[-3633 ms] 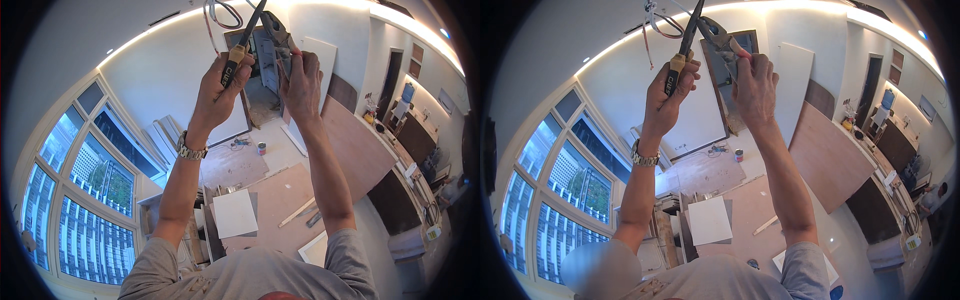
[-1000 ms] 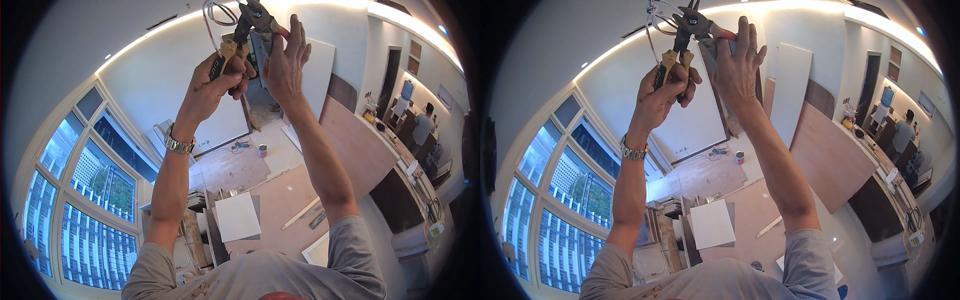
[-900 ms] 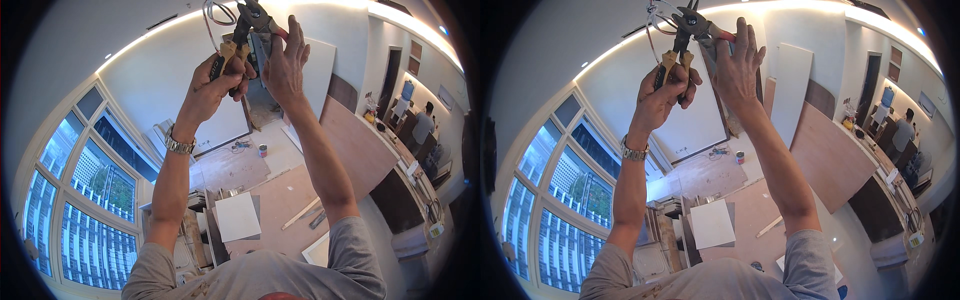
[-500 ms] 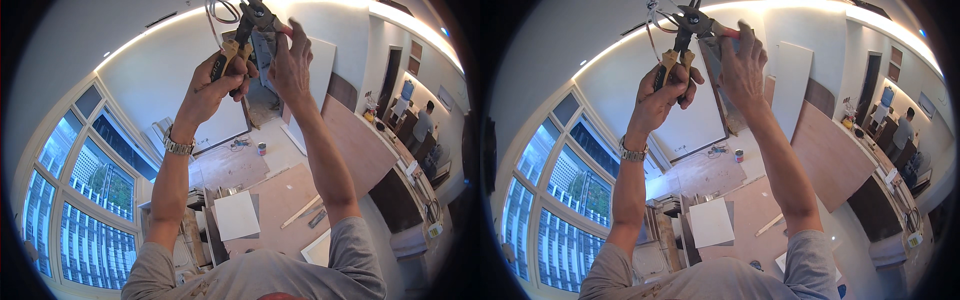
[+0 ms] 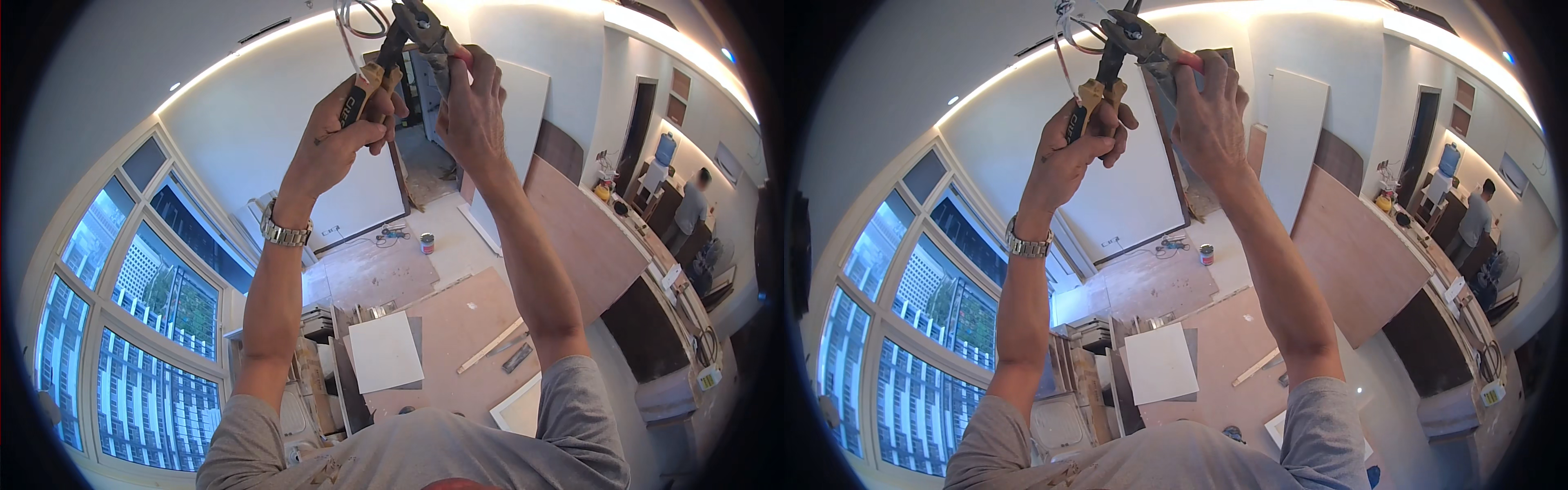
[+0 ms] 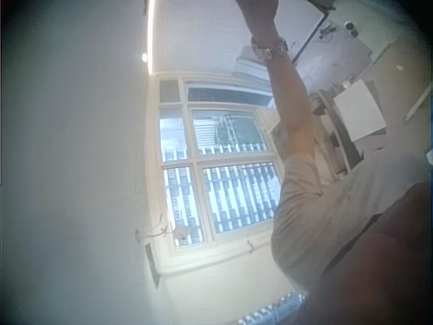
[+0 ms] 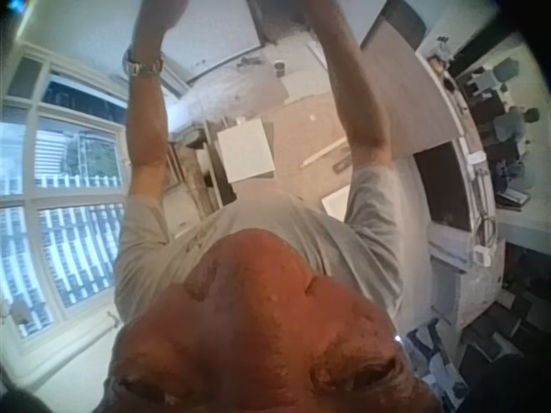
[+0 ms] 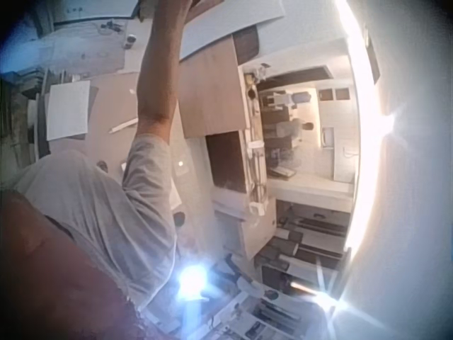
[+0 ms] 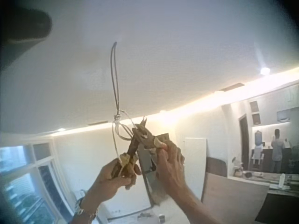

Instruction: The person prepares electrical wiring for a light fixture, using pliers to strip insulation from wires and then connecting the wires to a light socket assembly.

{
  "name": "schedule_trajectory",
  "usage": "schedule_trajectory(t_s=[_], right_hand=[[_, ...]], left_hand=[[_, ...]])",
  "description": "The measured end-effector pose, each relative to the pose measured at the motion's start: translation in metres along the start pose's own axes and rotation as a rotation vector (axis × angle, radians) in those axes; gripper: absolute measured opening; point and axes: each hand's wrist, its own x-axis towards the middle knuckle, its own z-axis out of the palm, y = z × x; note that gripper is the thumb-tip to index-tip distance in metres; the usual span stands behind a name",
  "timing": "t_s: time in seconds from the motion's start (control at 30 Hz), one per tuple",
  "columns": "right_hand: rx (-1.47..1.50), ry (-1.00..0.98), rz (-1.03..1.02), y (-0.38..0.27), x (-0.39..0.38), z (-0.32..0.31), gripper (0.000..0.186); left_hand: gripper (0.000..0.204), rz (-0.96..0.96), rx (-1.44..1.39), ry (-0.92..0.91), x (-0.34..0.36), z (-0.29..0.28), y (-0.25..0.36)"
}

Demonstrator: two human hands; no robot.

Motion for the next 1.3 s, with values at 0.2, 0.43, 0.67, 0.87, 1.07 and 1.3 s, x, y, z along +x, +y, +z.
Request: schedule_trajectory(t_s=[0.2, 0.43, 0.67, 0.87, 1.07, 1.3], right_hand=[[-0.14, 0.087, -0.031, -0.005, 0.002, 0.005, 0.061], [-0.08, 0.078, 0.003, -0.006, 0.002, 0.009, 0.065], [-0.003, 0.149, 0.071, -0.004, 0.0, 0.019, 0.045], [-0.065, 0.106, 0.025, -0.007, -0.002, 0.016, 0.047], [-0.025, 0.089, 0.036, -0.012, -0.006, 0.011, 0.053], [1.284, -0.868, 0.336, 0.016, 0.036, -0.074, 0.055]], left_hand=[[0.008, -0.023, -0.129, -0.001, -0.001, 0.009, 0.003], [0.01, -0.007, -0.131, 0.023, -0.001, 0.028, -0.003], [0.046, -0.029, 0.017, 0.152, -0.001, 0.045, -0.005], [0.045, -0.099, 0.049, 0.134, -0.004, 0.043, 0.004], [0.03, -0.168, 0.094, 0.12, -0.003, 0.035, 0.005], [0.026, -0.013, 0.755, 0.25, 0.0, -0.038, -0.001]])
